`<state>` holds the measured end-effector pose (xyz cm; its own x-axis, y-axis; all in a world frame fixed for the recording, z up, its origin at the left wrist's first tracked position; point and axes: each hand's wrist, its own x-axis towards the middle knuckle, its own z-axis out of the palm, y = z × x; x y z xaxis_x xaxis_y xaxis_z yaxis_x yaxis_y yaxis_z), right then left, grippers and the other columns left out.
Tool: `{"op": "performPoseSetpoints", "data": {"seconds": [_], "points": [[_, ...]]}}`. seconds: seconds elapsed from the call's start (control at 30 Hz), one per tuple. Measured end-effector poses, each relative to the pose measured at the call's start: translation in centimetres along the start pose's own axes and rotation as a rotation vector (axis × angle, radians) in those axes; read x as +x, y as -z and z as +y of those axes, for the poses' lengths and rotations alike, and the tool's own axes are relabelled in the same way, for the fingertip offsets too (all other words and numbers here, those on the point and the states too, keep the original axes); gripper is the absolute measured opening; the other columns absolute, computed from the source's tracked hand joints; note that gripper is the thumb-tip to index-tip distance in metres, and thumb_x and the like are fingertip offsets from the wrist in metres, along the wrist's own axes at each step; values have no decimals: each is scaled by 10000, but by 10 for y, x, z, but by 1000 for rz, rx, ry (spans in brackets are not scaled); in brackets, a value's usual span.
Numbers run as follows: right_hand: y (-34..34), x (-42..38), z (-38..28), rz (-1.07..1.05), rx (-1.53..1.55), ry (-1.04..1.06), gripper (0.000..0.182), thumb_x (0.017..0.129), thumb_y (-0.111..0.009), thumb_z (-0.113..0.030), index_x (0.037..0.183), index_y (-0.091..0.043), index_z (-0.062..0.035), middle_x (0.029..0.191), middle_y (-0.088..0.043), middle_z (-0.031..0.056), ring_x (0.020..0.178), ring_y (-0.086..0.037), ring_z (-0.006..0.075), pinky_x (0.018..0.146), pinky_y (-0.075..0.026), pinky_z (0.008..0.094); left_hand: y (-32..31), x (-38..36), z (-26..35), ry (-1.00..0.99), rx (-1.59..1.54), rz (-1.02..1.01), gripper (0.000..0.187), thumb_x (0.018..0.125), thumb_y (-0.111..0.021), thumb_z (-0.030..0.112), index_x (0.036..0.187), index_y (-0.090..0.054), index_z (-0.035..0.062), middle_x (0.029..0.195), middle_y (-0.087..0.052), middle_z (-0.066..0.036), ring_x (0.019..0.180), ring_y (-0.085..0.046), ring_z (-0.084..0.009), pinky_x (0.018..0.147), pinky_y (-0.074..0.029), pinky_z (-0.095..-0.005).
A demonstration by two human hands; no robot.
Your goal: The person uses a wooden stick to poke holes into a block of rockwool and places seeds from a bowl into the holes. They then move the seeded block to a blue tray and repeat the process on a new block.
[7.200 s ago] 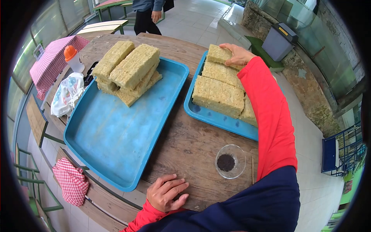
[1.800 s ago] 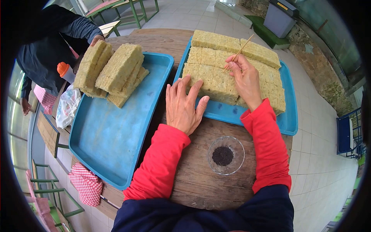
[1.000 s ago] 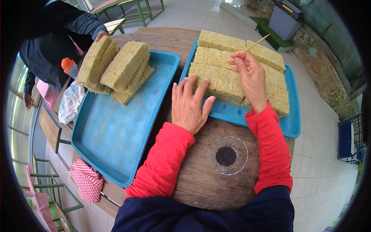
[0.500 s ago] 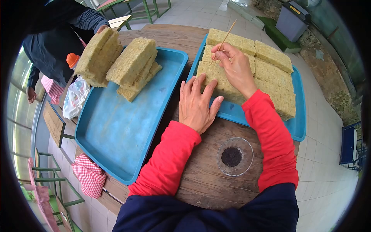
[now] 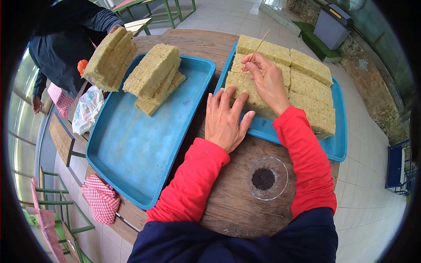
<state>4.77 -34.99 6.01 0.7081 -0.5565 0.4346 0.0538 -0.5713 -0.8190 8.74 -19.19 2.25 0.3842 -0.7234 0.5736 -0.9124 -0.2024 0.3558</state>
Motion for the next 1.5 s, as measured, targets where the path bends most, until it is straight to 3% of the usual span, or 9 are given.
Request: {"op": "performPoseSetpoints", "data": {"seconds": [0.03, 0.1, 0.47, 0.63, 0.77, 1.0, 1.13, 1.33, 1.5], "points": [[-1, 0, 1, 0, -1, 1, 132, 972, -510, -125, 993, -607, -39, 908, -653, 27, 868, -647, 107, 725, -513, 272, 0, 0, 0, 1, 0, -1, 411, 901, -592, 305, 1257, -556, 104, 1307, -472, -183, 1219, -432, -396, 1069, -307, -542], [-4, 1, 3, 64, -10, 57, 115, 926, -538, -108, 959, -623, -38, 805, -676, 147, 797, -681, 277, 711, -505, 379, 0, 0, 1, 3, -2, -1, 412, 900, -594, 304, 1258, -555, 105, 1307, -473, -182, 1220, -431, -396, 1070, -307, -541], [-3, 2, 2, 101, -31, 127, 107, 923, -535, -107, 955, -610, -38, 804, -667, 138, 747, -664, 298, 682, -499, 376, 0, 0, 0, 6, -4, 2, 401, 903, -589, 306, 1250, -560, 109, 1309, -469, -181, 1219, -432, -398, 1064, -315, -537], [31, -9, -19, 201, -15, 56, 109, 919, -517, -111, 938, -595, -36, 829, -658, 150, 730, -655, 312, 663, -496, 378, -1, 0, -3, 99, 47, 104, 594, 894, -598, 360, 1388, -422, 82, 1350, -464, -174, 1291, -390, -374, 1109, -222, -563], [75, -48, -30, 58, -508, -110, 159, 893, -566, -176, 932, -618, -30, 784, -658, 200, 718, -655, 350, 659, -493, 426, -1, 0, -10, 208, 67, 39, 719, 863, -630, 389, 1417, -358, 21, 1363, -480, -153, 1333, -357, -355, 1136, -164, -556], [82, -75, -43, -140, -870, -257, 501, 691, -821, -326, 1031, -652, 1, 762, -664, 215, 750, -666, 369, 673, -497, 443, -8, -1, -18, 221, 55, 62, 637, 825, -663, 338, 1326, -479, -9, 1343, -512, -149, 1330, -369, -341, 1143, -169, -525], [78, -81, -25, -88, -848, -127, 530, 673, -834, -325, 1045, -643, -1, 779, -668, 211, 757, -668, 362, 670, -497, 439, -9, 1, -20, 229, 5, 90, 526, 818, -670, 286, 1259, -552, 25, 1306, -544, -139, 1313, -391, -329, 1140, -186, -511], [77, -73, -38, -86, -711, -391, 550, 649, -850, -300, 1050, -624, 2, 785, -673, 189, 768, -666, 358, 667, -500, 432, -4, 4, -19, 270, -153, 112, 437, 833, -651, 234, 1230, -582, 65, 1191, -618, -126, 1250, -460, -309, 1138, -195, -501], [74, -82, -23, -43, -861, -168, 531, 661, -842, -290, 1044, -613, -3, 793, -675, 181, 779, -667, 360, 670, -502, 435, -8, 2, -20, 246, -117, 115, 459, 834, -653, 232, 1256, -574, 68, 1162, -628, -138, 1220, -486, -299, 1137, -200, -495]]}}
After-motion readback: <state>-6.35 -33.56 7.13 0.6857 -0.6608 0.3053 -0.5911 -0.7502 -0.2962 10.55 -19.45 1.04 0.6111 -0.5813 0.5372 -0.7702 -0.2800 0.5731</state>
